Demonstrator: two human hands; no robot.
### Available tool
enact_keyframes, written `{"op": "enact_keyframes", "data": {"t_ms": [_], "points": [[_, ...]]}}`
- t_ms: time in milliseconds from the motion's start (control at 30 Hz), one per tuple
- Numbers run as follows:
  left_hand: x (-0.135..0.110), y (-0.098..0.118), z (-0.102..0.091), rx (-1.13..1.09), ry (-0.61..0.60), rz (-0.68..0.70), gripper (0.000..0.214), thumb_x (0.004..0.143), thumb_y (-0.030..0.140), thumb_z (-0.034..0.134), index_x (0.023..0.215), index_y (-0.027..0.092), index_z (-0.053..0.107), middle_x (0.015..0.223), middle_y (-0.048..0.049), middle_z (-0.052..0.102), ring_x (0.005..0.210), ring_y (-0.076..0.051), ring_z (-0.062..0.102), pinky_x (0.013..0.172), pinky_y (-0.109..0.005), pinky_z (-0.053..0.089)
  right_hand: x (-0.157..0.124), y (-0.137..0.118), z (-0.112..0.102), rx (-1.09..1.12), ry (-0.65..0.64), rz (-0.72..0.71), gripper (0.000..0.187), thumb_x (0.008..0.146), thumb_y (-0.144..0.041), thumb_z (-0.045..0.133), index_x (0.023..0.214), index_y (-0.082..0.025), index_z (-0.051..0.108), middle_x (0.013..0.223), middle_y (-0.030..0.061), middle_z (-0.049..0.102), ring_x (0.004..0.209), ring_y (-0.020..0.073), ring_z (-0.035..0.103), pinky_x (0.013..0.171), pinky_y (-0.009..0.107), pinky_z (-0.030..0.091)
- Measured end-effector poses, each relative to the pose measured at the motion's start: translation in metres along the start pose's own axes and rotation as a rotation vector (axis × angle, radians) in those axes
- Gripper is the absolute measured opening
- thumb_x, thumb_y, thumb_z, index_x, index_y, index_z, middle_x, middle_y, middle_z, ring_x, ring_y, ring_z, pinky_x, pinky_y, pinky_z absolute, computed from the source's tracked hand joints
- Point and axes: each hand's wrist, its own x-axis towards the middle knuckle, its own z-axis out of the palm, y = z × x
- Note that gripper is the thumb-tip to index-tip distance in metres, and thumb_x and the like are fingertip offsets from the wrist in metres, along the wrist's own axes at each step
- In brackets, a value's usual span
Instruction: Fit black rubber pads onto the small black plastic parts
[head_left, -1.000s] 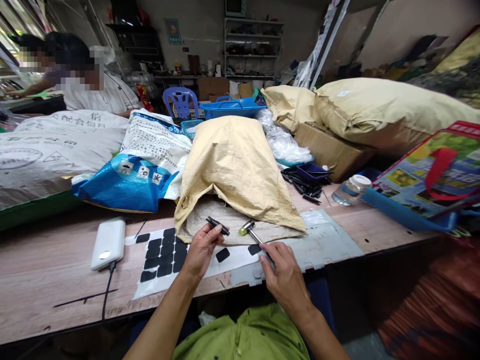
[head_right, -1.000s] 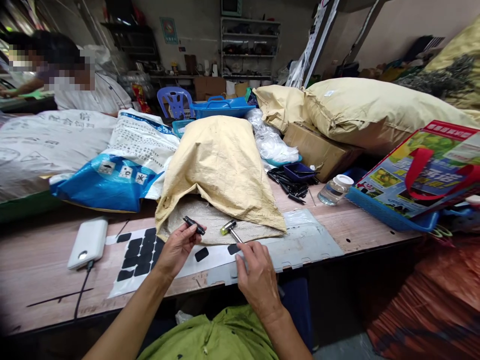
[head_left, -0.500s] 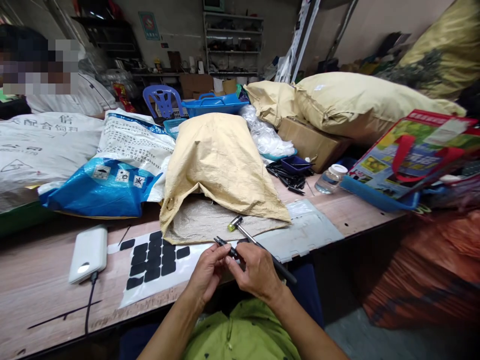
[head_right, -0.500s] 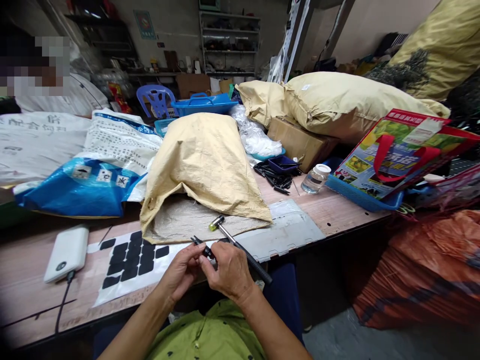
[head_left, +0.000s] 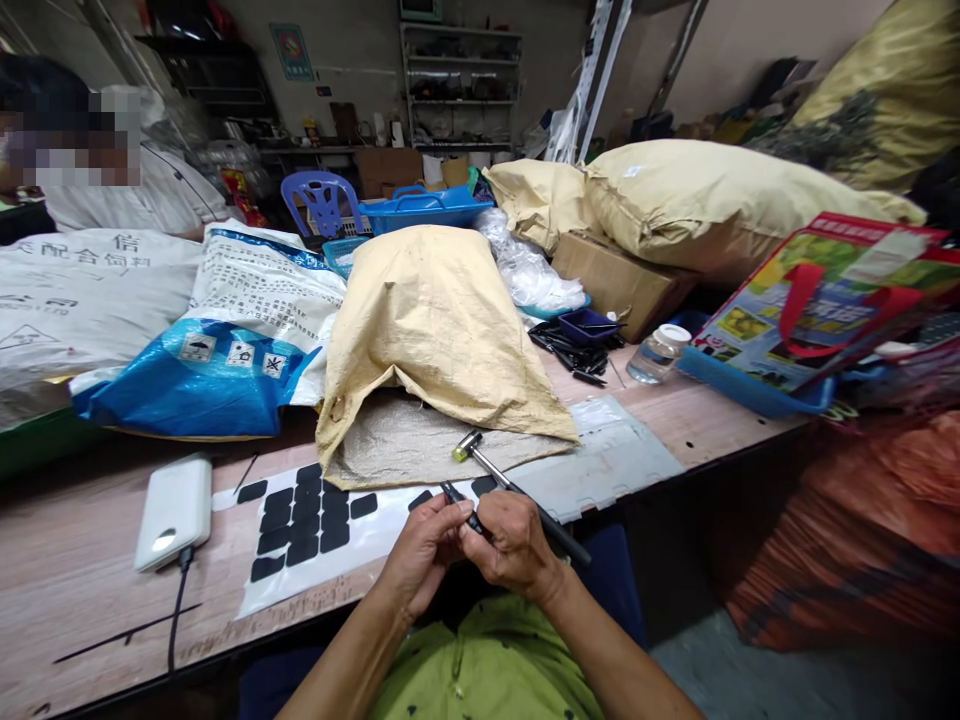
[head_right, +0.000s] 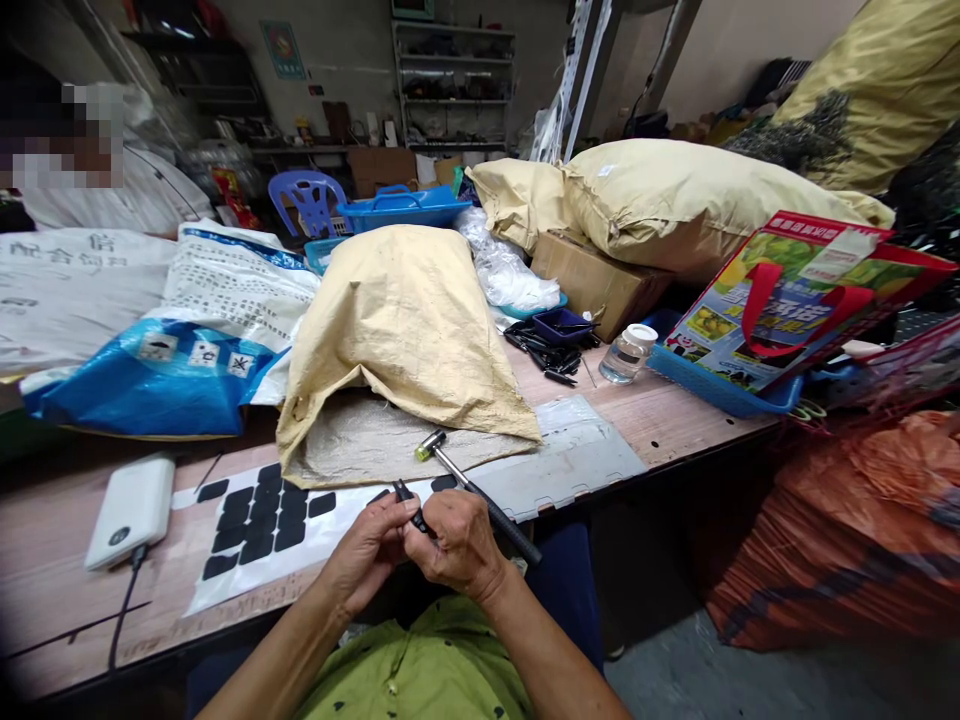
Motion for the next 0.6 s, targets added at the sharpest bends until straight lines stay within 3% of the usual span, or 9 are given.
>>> {"op": "enact_keyframes", "data": {"t_ms": [400,600], "points": [[-0.001,0.002,-0.001,0.055,0.062,0.037,0.041,0.065,0.034,0.092,0.09,0.013,0.068,0.08,-0.0013,0.069,0.064,-0.01,0.062,0.062,-0.022,0.052,-0.007,-0.001,-0.007,-0.063,-0.158,0.132,0.027,0.093,-0.034,0.055,0.072,-0.022,0.044,0.066,-0.001,0.052,0.063,0.0142,0.048,0.061,0.03,0.028],[-0.004,0.002,-0.003,0.027,-0.018,-0.018,0.043,0.068,0.037,0.092,0.095,0.011,0.073,0.08,-0.0043,0.072,0.066,-0.011,0.064,0.069,-0.024,0.053,-0.004,-0.001,-0.011,-0.021,-0.15,0.035,0.026,0.093,-0.029,0.053,0.069,-0.021,0.046,0.064,-0.0006,0.053,0.061,0.0135,0.047,0.06,0.03,0.028]]}}
